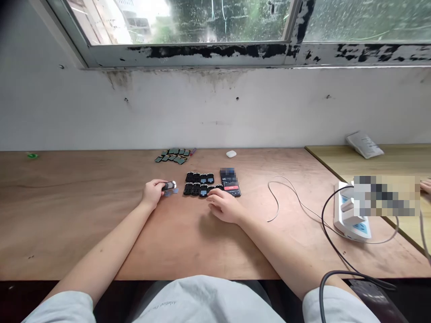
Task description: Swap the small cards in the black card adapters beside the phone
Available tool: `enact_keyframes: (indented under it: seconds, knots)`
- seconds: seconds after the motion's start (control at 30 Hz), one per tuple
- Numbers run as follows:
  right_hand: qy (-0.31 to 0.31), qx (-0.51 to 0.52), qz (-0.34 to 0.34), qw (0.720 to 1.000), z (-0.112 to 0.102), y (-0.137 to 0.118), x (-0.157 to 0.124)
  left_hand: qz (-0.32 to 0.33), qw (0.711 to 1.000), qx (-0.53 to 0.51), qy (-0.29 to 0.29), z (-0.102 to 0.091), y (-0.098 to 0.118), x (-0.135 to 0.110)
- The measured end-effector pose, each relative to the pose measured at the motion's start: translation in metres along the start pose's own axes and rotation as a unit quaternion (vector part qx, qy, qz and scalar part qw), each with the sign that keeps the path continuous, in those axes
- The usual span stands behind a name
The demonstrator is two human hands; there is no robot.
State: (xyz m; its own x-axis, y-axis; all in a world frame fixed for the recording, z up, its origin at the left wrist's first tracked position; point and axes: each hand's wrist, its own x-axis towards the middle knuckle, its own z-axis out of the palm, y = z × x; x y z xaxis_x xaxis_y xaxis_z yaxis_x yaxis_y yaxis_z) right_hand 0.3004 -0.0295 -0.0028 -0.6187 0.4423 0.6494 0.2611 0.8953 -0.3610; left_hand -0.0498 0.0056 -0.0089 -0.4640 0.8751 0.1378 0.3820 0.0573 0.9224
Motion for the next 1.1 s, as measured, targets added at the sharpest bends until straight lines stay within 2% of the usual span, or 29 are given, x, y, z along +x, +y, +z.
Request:
enact_keyframes:
  seconds: [0.1, 0.17, 0.3, 0.43, 0.53, 0.6, 0.77, 0.9, 0.97, 1.1]
  knots:
    - [-0.006, 0.010, -0.003, 1.000, -0.002, -0.002, 0.000, -0.046, 0.999, -0.021, 0.018, 0.000, -0.004, 0.005]
    - [-0.003, 0.018, -0.003, 1.000, -0.003, -0.002, 0.000, -0.019, 0.999, -0.028, 0.038, -0.001, -0.006, 0.006]
    - [0.006, 0.028, 0.002, 1.000, -0.002, 0.000, 0.001, 0.105, 0.991, 0.049, 0.066, -0.001, -0.004, 0.003]
    - [0.007, 0.013, 0.001, 1.000, -0.001, 0.005, 0.000, 0.251, 0.957, 0.124, 0.074, 0.002, -0.001, -0.003]
    - [-0.019, -0.040, -0.005, 0.999, -0.002, 0.007, -0.001, 0.327, 0.926, 0.185, 0.036, 0.009, -0.002, 0.002]
    - [-0.042, -0.084, -0.010, 0.996, -0.003, 0.007, -0.002, 0.350, 0.907, 0.234, -0.006, 0.017, -0.002, 0.011]
    - [-0.059, -0.153, -0.021, 0.986, -0.004, 0.010, -0.002, 0.312, 0.876, 0.354, -0.099, 0.037, 0.016, 0.040]
    - [-0.072, -0.186, -0.004, 0.980, -0.005, 0.013, -0.002, 0.244, 0.866, 0.403, -0.168, 0.048, 0.037, 0.047]
    - [-0.069, -0.215, 0.035, 0.974, -0.006, 0.012, -0.002, 0.220, 0.871, 0.401, -0.179, 0.052, 0.042, 0.044]
    - [0.033, -0.272, 0.163, 0.948, -0.004, 0.011, 0.000, 0.202, 0.886, 0.386, -0.159, 0.057, 0.044, 0.032]
